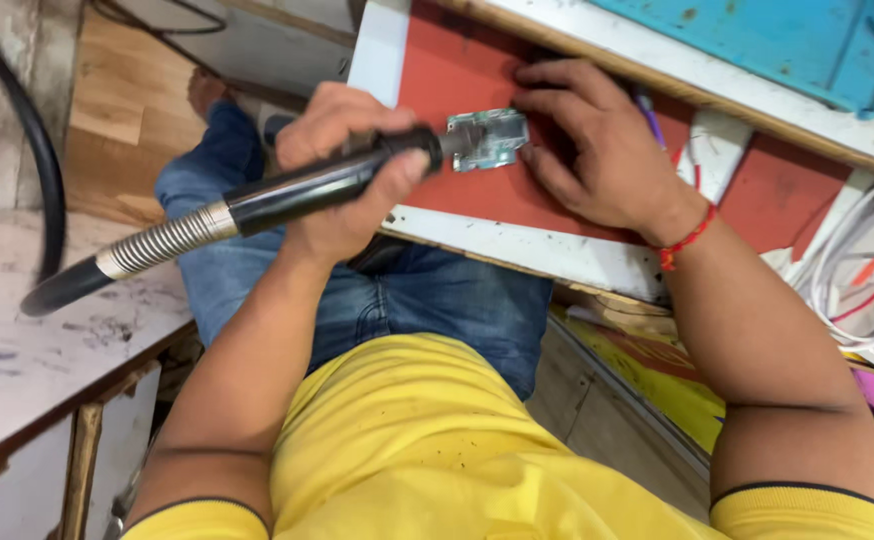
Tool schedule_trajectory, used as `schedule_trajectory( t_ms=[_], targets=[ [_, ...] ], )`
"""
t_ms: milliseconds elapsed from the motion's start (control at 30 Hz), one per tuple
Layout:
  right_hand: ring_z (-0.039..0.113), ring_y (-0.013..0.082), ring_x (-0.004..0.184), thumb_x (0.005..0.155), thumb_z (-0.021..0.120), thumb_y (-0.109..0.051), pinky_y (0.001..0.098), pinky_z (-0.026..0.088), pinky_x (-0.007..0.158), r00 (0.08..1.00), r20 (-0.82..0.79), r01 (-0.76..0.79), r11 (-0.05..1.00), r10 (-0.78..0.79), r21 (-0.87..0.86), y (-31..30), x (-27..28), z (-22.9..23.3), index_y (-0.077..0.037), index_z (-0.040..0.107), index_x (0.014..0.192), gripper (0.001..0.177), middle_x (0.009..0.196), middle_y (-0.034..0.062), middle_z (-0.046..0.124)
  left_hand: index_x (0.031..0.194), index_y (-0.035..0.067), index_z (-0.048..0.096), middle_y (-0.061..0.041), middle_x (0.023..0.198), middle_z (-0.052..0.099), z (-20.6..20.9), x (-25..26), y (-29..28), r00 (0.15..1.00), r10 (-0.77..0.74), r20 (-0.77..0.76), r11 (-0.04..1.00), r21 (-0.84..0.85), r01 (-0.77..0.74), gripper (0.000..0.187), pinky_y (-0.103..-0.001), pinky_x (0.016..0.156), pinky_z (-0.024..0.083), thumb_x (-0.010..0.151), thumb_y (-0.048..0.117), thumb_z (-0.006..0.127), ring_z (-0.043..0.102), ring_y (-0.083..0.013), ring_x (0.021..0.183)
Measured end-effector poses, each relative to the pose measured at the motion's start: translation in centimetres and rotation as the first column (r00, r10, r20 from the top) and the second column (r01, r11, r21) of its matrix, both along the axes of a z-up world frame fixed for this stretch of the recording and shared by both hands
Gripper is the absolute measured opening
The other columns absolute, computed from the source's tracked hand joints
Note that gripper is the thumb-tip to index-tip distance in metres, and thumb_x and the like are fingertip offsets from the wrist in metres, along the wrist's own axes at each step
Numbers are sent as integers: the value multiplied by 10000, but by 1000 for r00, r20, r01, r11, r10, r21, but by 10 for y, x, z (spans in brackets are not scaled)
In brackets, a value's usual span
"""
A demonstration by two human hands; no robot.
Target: The person scrubs a small circuit board with a brush and then uses a hot air gun to heat the board. The person works on a red mat on a cluttered workbench.
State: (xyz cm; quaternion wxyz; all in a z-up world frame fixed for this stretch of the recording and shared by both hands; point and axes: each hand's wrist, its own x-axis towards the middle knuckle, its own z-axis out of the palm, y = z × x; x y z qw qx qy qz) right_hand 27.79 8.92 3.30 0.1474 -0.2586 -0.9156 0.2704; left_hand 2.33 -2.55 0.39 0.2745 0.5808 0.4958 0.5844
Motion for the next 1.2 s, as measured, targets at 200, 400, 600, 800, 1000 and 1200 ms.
schedule_trajectory(
  t_ms=[200, 400, 600, 800, 1000, 1200],
  targets=[
    [585, 365, 1313, 922, 733, -91, 425, 499, 1100, 1000, 5, -4, 1000, 4, -14, 8, -2, 1, 20, 642, 1283, 388, 1436, 180, 587, 1092, 26, 720, -101, 1017, 750, -4, -9, 7, 1000, -1, -19, 998, 59, 2, 288, -318, 914, 550, 953, 252, 833, 676, -221, 967],
    [591, 363, 1292, 923, 737, -95, 428, 508, 1082, 1000, 2, 4, 1000, -4, -24, 9, 6, -6, 18, 640, 1310, 415, 1430, 178, 588, 1110, 46, 717, -90, 1088, 751, -6, -6, 11, 998, -19, 52, 1000, 24, 18, 299, -310, 924, 563, 970, 285, 828, 679, -206, 990],
    [592, 353, 1296, 903, 729, -90, 418, 511, 1078, 1000, 7, -5, 999, 5, -43, 9, 2, -2, 4, 646, 1310, 426, 1429, 169, 585, 1065, 51, 719, -90, 1021, 759, -6, -5, 9, 988, -145, -53, 986, 72, 148, 311, -306, 902, 552, 901, 292, 828, 707, -201, 989],
    [587, 357, 1297, 881, 730, -89, 424, 506, 1077, 1000, 2, -5, 999, 5, -53, 10, 4, -4, 2, 653, 1280, 417, 1426, 170, 580, 989, 39, 710, -97, 974, 747, -6, -9, 7, 979, -206, 4, 970, 130, 204, 279, -311, 873, 549, 875, 270, 818, 695, -235, 959],
    [597, 349, 1283, 887, 730, -92, 416, 515, 1060, 1000, 2, 21, 997, -21, -73, 9, 4, -4, 1, 657, 1268, 399, 1415, 167, 589, 996, 18, 714, -118, 992, 747, -4, -8, 8, 978, -195, 72, 976, 114, 186, 282, -325, 870, 552, 888, 264, 798, 689, -224, 924],
    [593, 355, 1293, 890, 731, -75, 422, 510, 1080, 1000, 5, -4, 1000, 4, -29, 10, 2, -2, 5, 652, 1293, 418, 1418, 173, 588, 1022, 53, 732, -75, 1009, 759, -5, -11, 7, 993, -111, -35, 991, 66, 113, 294, -333, 947, 527, 883, 302, 805, 692, -223, 966]
  ],
)
